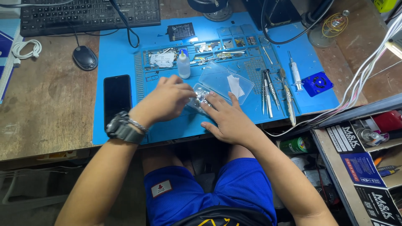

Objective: Sorting small electronic components on a repair mat and testing a smartphone.

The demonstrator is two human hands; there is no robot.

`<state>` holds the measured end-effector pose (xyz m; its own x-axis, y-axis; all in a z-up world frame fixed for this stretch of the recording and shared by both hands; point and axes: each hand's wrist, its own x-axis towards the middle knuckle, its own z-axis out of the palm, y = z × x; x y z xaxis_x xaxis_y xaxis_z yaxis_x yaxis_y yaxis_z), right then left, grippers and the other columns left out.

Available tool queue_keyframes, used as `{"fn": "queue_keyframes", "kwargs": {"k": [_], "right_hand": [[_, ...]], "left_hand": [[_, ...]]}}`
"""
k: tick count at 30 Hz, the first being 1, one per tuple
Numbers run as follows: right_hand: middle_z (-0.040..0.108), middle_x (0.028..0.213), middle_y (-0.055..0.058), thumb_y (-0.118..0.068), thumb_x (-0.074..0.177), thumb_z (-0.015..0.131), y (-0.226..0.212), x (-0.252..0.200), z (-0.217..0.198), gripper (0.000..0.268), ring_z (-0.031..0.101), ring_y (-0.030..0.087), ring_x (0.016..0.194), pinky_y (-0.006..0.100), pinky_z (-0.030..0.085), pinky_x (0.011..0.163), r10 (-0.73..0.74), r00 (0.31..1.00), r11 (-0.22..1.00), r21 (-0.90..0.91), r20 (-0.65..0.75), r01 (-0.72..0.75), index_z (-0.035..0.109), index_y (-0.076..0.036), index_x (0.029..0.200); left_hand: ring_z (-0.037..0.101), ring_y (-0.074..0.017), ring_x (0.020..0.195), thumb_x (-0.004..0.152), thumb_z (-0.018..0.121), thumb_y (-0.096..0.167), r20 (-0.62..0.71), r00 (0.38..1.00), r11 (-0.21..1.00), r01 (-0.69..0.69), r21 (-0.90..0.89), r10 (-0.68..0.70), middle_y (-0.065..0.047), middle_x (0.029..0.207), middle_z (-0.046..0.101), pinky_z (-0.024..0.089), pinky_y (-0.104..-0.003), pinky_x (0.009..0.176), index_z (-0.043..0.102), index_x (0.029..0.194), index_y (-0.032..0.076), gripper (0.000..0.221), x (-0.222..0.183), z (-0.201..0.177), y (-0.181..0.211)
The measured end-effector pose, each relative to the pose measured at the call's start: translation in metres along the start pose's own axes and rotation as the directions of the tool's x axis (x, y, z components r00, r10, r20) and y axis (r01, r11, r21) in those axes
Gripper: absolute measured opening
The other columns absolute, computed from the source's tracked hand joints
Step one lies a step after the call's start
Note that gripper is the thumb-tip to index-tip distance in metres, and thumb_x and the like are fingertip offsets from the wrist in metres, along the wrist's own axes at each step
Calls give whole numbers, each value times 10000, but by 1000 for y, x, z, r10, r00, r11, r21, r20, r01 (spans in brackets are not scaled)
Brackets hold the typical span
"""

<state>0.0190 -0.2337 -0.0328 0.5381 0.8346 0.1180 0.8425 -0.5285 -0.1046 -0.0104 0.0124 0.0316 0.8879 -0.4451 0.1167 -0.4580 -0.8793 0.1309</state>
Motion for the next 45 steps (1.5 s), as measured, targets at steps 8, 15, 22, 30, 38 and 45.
{"fn": "queue_keyframes", "kwargs": {"k": [8,15,22,30,38,45], "right_hand": [[473,1524,178,-549,1066,371,1,0,1,619,411,343,1467,697,205,1157,-12,1000,1000,-6,-13,12,485,-125,1502],[463,1542,161,-518,1054,446,4,-7,3,612,374,333,1494,675,216,1165,-14,997,1000,11,-79,15,455,-138,1533],[482,1529,161,-497,1029,537,11,-14,6,598,385,345,1486,662,276,1151,-17,983,999,24,-185,21,501,-125,1496],[576,1394,152,-397,981,624,19,-26,16,470,496,351,1399,612,324,1154,-16,943,999,22,-332,25,613,-104,1348],[654,1311,98,-366,954,680,20,-47,14,438,591,305,1311,567,361,1152,-1,878,999,42,-479,24,663,-108,1308],[627,1421,132,-417,984,626,11,-51,23,521,549,297,1372,658,284,1164,-77,909,996,-79,-411,48,620,-73,1374]], "left_hand": [[580,-248,1185,949,678,266,244,948,979,193,71,-205,-7,1259,721,439,-399,954,701,1269,211,325,-26,3,-22],[575,-230,1102,923,714,232,305,907,952,306,-7,-289,-1,1103,725,423,-396,970,671,1275,204,355,-16,14,-32],[619,-273,1120,1004,605,218,238,956,889,255,-381,-172,-74,1098,721,458,-449,1044,751,1073,159,172,14,-25,5],[543,-221,975,980,637,207,-76,997,995,-36,-92,29,-25,994,623,443,-363,867,743,1018,203,113,54,52,13],[610,-254,954,968,662,211,-355,918,978,-203,-41,175,-66,1027,595,521,-359,759,672,1029,148,89,20,58,38],[429,-447,1425,1062,388,556,-203,966,987,-153,53,161,-224,1472,498,312,-558,1186,435,1564,201,617,0,82,55]]}}
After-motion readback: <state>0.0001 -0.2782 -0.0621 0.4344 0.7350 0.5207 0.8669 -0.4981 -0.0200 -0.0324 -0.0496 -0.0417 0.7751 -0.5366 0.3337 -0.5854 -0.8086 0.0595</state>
